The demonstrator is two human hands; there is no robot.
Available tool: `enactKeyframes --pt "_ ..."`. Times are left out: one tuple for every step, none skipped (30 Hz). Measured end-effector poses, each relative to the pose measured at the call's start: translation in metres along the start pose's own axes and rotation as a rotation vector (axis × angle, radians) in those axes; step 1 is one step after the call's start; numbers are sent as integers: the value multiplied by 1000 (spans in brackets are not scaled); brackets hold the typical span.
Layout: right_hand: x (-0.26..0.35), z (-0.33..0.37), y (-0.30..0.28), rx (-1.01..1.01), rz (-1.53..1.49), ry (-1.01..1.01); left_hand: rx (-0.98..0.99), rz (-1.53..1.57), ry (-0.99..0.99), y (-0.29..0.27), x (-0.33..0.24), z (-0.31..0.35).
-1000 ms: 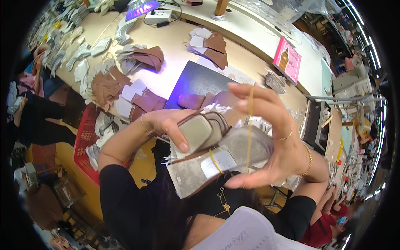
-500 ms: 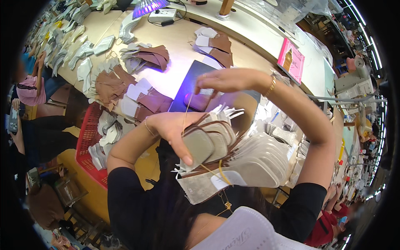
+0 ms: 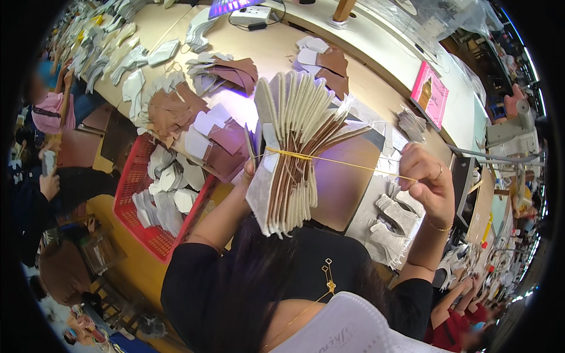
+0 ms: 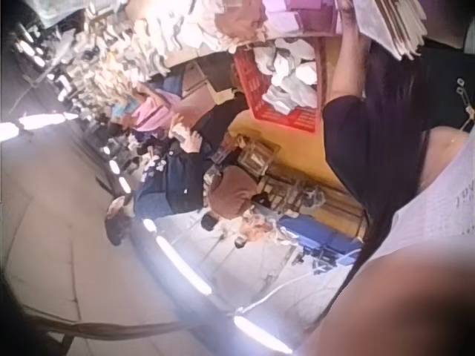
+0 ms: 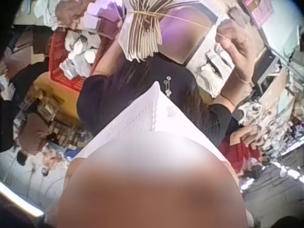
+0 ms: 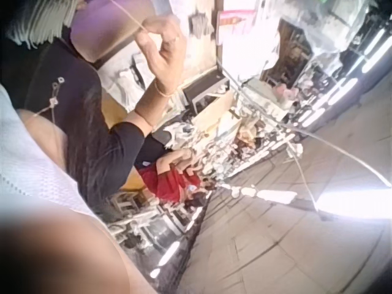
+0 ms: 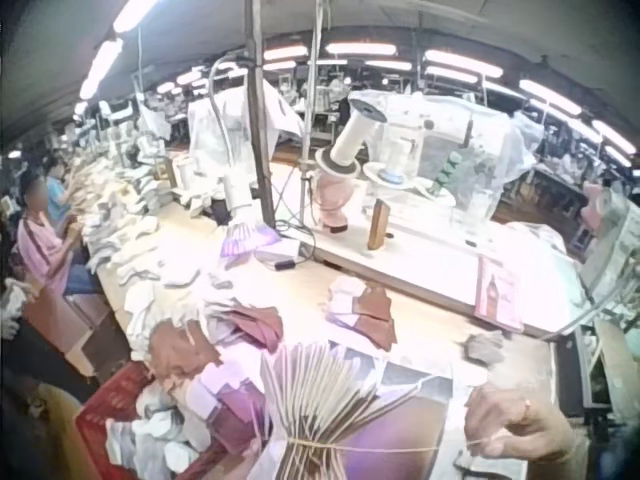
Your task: The person repeatedly picks up small fabric pieces and aligns them with a cardboard template on a worktable. They place each piece onto the template, adjust its position, and then set it aside. The process is repeated for multiple pieces throughout the clip.
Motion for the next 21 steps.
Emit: enactKeyframes --pt "-2 4 10 -54 -105 15 -1 -1 3 2 1 -4" --pt "-5 6 19 -106 -199 34 0 -2 8 3 1 -9" --pt "-11 6 27 -102 -155 192 -34 71 -19 5 1 -14" --pt "-19 2 34 -42 -48 287 3 4 25 7 2 -20" --pt "-29 -4 45 -34 -73 354 4 5 29 8 3 -24" --pt "-36 -10 53 -15 -84 427 6 2 38 9 4 -30" --pt "-37 -13 54 -14 -49 343 8 3 46 9 4 -33" --pt "-39 -17 56 5 -9 277 6 -5 57 11 4 -34" --pt "-40 -23 57 32 28 207 3 -13 69 12 3 -33" --pt "-39 -28 57 44 76 172 3 -22 79 13 2 -31" --pt "-35 -30 56 55 121 136 1 -27 89 13 0 -29" --pt "-30 -33 55 64 168 101 -2 -34 99 14 -1 -27" --pt "-26 -37 56 85 202 82 -3 -41 111 14 -2 -26" --pt "-22 -40 57 88 193 48 -3 -48 120 14 -3 -25" --pt "-18 -43 58 90 182 18 -4 -50 131 14 -3 -24" --pt "-14 -45 60 93 173 -12 -5 -52 138 13 -2 -23" --pt "-11 -47 59 128 214 -35 -5 -53 150 13 -1 -22" --pt "-9 -47 58 121 196 15 -8 -52 161 13 2 -21" --pt "-6 -44 55 113 180 68 -13 -52 172 13 4 -18" --pt "-4 -40 51 110 164 124 -18 -51 179 12 6 -16" --pt "-2 -36 44 50 270 43 -21 -43 187 12 9 -14"
Point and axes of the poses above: each hand's wrist, its own z-axis away from the middle knuckle, its own y-axis out of the palm, x = y × z, the point moved 1 cm from there along -z, towards the middle knuckle, and after that the axes turned 5 degrees about -z, right-handed, at the moved point
